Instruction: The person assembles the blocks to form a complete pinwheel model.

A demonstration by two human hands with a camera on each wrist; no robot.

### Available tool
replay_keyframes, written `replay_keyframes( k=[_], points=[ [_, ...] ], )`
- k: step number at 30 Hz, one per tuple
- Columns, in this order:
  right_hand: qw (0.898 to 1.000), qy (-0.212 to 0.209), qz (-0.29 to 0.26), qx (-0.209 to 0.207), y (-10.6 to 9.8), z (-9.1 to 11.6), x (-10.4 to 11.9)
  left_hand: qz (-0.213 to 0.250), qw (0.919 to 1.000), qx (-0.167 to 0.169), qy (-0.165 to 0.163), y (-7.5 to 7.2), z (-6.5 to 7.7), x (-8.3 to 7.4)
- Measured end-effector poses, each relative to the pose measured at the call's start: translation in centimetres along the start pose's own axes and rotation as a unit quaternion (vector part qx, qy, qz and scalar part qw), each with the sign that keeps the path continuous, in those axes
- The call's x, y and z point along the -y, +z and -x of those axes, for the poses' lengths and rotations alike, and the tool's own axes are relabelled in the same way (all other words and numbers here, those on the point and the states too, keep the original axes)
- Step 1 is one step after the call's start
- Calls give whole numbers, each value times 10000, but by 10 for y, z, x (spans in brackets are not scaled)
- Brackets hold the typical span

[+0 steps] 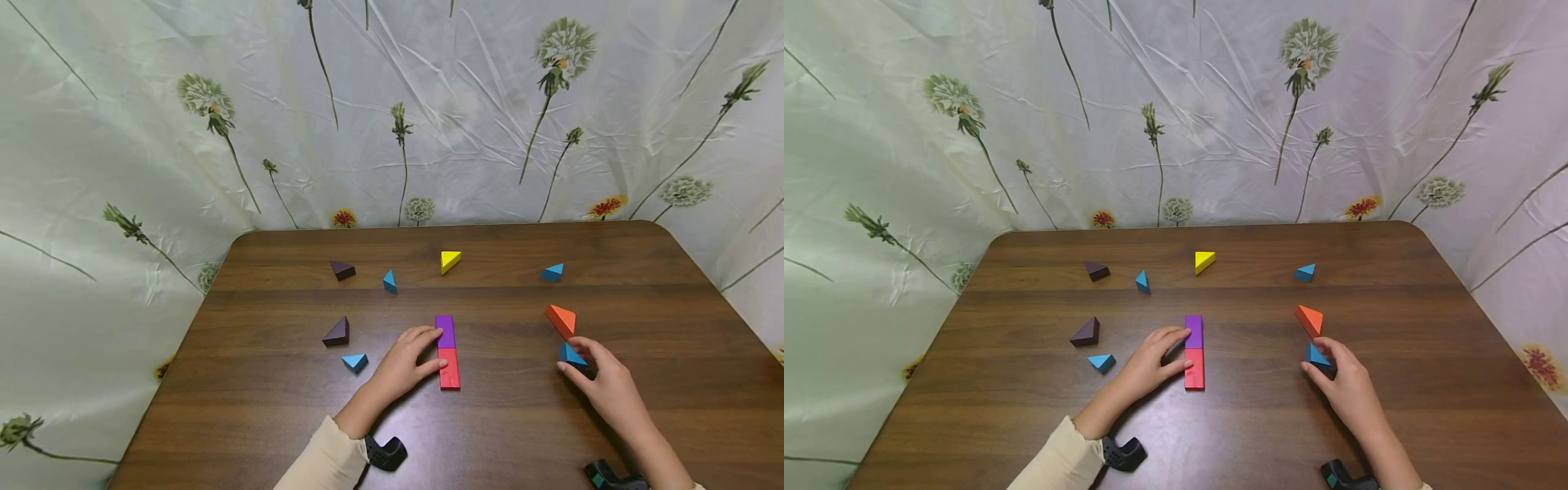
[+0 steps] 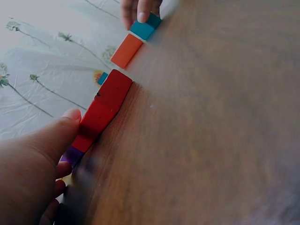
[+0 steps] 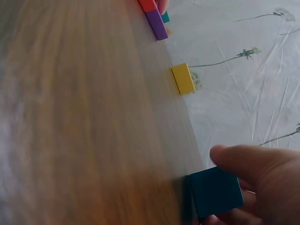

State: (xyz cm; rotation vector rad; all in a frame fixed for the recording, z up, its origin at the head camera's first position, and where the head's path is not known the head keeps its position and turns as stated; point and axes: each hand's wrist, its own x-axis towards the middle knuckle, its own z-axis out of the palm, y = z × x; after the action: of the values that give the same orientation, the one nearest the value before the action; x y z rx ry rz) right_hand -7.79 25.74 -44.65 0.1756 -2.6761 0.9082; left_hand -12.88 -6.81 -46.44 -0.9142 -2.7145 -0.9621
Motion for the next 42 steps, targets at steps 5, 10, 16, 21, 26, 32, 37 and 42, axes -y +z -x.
replay_keyframes(
  k=[5,10,16,21,26,32,37,42],
  points=[
    [9999,35,101,-44,2,0,-3,37,9999,76,-106,1,-1,0],
    [9999,19,90,-54,1,-2,-2,53,9993,261,-280,0,-1,0],
    [10000,-38,22,-42,-4,-5,6,33,9990,319,-315,-1,-1,-1],
    [10000,-85,-6,-16,-8,-11,16,2,9992,288,-284,0,-1,0],
    [9994,-317,-111,-90,-9,-18,25,10,9990,326,-317,1,-1,1],
    [9984,-498,-261,-80,-9,-31,36,14,9989,342,-335,0,-1,0],
    [9975,-641,-301,-86,-7,-44,43,-19,9990,319,-298,0,-1,-1],
    [9964,-776,-343,-57,0,-57,50,2,9991,308,-303,0,-1,0]
  ],
)
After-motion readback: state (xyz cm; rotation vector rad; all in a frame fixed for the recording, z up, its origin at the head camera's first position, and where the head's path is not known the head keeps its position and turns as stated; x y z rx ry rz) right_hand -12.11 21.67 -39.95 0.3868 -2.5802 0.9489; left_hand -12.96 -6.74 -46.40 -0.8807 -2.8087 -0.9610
